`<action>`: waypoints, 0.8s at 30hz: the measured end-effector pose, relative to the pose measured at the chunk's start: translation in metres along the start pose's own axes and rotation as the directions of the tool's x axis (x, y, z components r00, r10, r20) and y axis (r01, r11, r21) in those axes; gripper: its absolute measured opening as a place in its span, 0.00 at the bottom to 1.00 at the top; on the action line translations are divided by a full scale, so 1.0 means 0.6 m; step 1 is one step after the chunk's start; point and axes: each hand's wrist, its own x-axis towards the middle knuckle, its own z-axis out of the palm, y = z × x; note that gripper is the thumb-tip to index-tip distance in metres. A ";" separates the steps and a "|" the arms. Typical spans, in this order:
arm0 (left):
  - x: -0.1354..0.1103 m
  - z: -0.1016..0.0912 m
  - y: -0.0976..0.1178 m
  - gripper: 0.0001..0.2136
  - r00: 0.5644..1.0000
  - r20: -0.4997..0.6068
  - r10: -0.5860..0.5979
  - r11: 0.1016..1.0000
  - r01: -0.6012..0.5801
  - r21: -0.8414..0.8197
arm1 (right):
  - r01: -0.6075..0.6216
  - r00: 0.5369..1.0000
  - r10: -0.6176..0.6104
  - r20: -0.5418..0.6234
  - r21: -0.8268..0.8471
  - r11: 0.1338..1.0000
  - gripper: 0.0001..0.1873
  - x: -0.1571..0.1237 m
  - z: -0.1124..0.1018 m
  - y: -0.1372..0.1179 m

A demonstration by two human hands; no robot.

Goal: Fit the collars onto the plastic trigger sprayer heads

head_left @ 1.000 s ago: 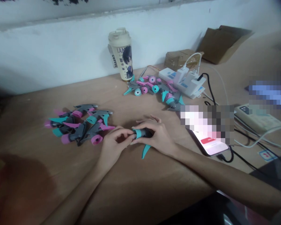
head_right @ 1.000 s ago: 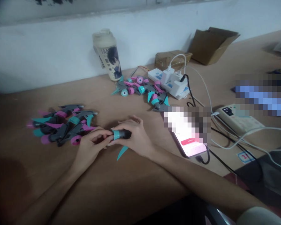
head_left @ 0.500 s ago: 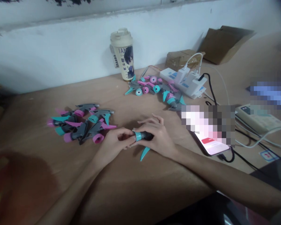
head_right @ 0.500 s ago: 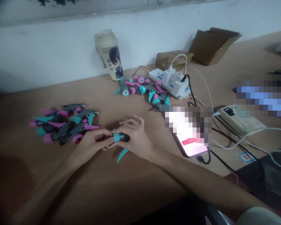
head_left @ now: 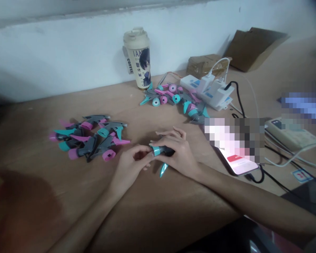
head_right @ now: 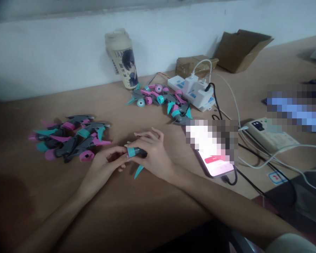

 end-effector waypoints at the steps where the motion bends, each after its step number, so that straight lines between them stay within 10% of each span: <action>1: -0.002 0.003 -0.004 0.05 0.999 -0.035 0.020 1.000 -0.020 0.000 | -0.002 1.000 0.002 -0.002 0.003 1.000 0.10 0.000 0.000 0.000; 10: -0.012 0.016 -0.023 0.03 0.957 -0.202 0.209 0.977 -0.193 0.095 | 0.012 1.000 -0.012 -0.018 0.007 1.000 0.10 -0.002 0.007 0.000; 24: -0.016 0.007 -0.011 0.04 0.919 -0.082 0.385 0.854 -0.322 0.408 | 0.021 1.000 -0.020 -0.016 0.021 1.000 0.09 -0.005 0.006 -0.003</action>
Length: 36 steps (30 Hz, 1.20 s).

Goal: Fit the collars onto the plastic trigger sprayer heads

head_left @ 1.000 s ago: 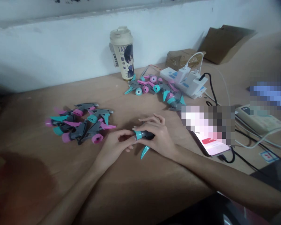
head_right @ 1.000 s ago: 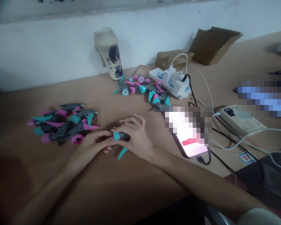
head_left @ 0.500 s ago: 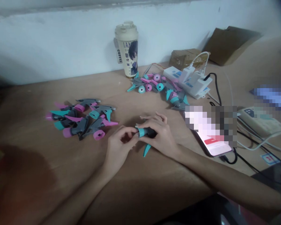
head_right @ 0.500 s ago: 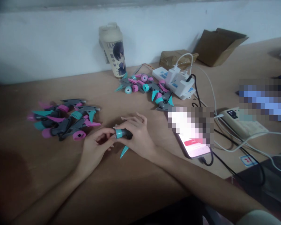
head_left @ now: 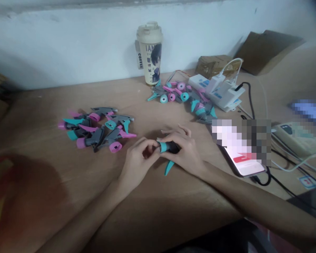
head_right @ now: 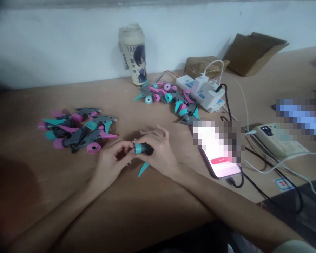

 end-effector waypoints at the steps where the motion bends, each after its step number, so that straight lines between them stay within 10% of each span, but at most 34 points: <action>1: -0.001 -0.003 0.005 0.06 1.000 -0.021 0.021 0.999 -0.020 0.044 | 0.000 1.000 0.000 -0.012 -0.002 1.000 0.09 0.000 0.000 0.000; 5: -0.002 -0.010 0.019 0.08 0.993 -0.115 0.007 0.992 0.008 0.127 | 0.016 1.000 -0.017 -0.025 -0.016 1.000 0.09 -0.001 -0.002 0.000; 12: -0.005 -0.029 0.034 0.11 0.992 0.086 -0.090 0.989 0.078 0.127 | 0.033 0.999 -0.033 0.033 -0.009 0.999 0.19 0.001 -0.008 -0.007; 15: 0.000 -0.069 0.033 0.12 0.986 -0.068 -0.155 0.959 0.167 0.230 | -0.011 1.000 0.010 0.025 0.011 1.000 0.32 0.001 -0.011 -0.008; 19: 0.017 -0.145 0.002 0.13 0.920 -0.347 -0.181 0.885 0.306 0.350 | -0.079 0.997 0.079 -0.005 -0.011 0.997 0.25 -0.001 -0.011 -0.001; 25: 0.027 -0.221 -0.075 0.17 0.871 -0.431 -0.237 0.791 0.430 0.435 | -0.091 0.996 0.087 -0.034 -0.115 0.989 0.16 0.002 -0.011 0.013; 31: 0.020 -0.224 -0.109 0.17 0.908 -0.331 -0.258 0.747 0.404 0.528 | -0.111 0.994 0.103 -0.046 -0.242 0.964 0.16 0.007 -0.012 0.026; 36: 0.025 -0.194 -0.066 0.17 0.927 -0.361 -0.100 0.714 0.320 0.623 | -0.110 0.994 0.109 -0.018 -0.260 0.959 0.16 0.004 -0.006 0.026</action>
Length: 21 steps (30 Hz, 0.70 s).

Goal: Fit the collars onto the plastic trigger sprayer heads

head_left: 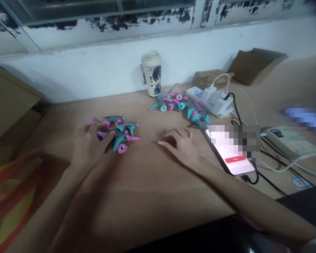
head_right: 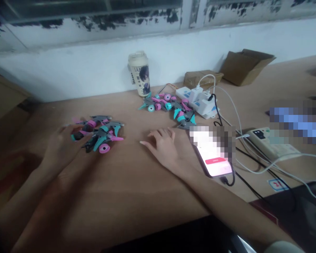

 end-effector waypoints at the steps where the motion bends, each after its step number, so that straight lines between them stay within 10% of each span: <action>1: 0.000 -0.001 0.020 0.16 0.998 -0.034 0.045 0.999 -0.045 -0.001 | 0.001 1.000 -0.001 0.007 0.001 1.000 0.16 0.000 0.001 -0.001; 6: 0.005 0.030 0.164 0.08 0.942 -0.040 0.332 0.931 -0.335 -0.147 | 0.000 0.998 0.002 0.058 -0.030 1.000 0.16 -0.003 0.011 -0.003; 11: 0.051 0.102 0.325 0.18 0.770 0.169 0.615 0.766 -0.535 -0.356 | 0.032 0.998 -0.029 0.050 -0.077 0.996 0.17 -0.007 0.013 -0.012; 17: 0.221 0.158 0.356 0.28 0.953 0.037 0.301 0.934 -0.287 -0.213 | -0.158 0.973 0.129 -0.193 -0.141 0.977 0.18 0.032 -0.032 0.014; 21: 0.279 0.175 0.333 0.29 0.970 0.078 0.232 0.959 -0.214 -0.186 | -0.300 0.904 0.206 -0.376 -0.212 0.930 0.28 0.069 -0.058 0.049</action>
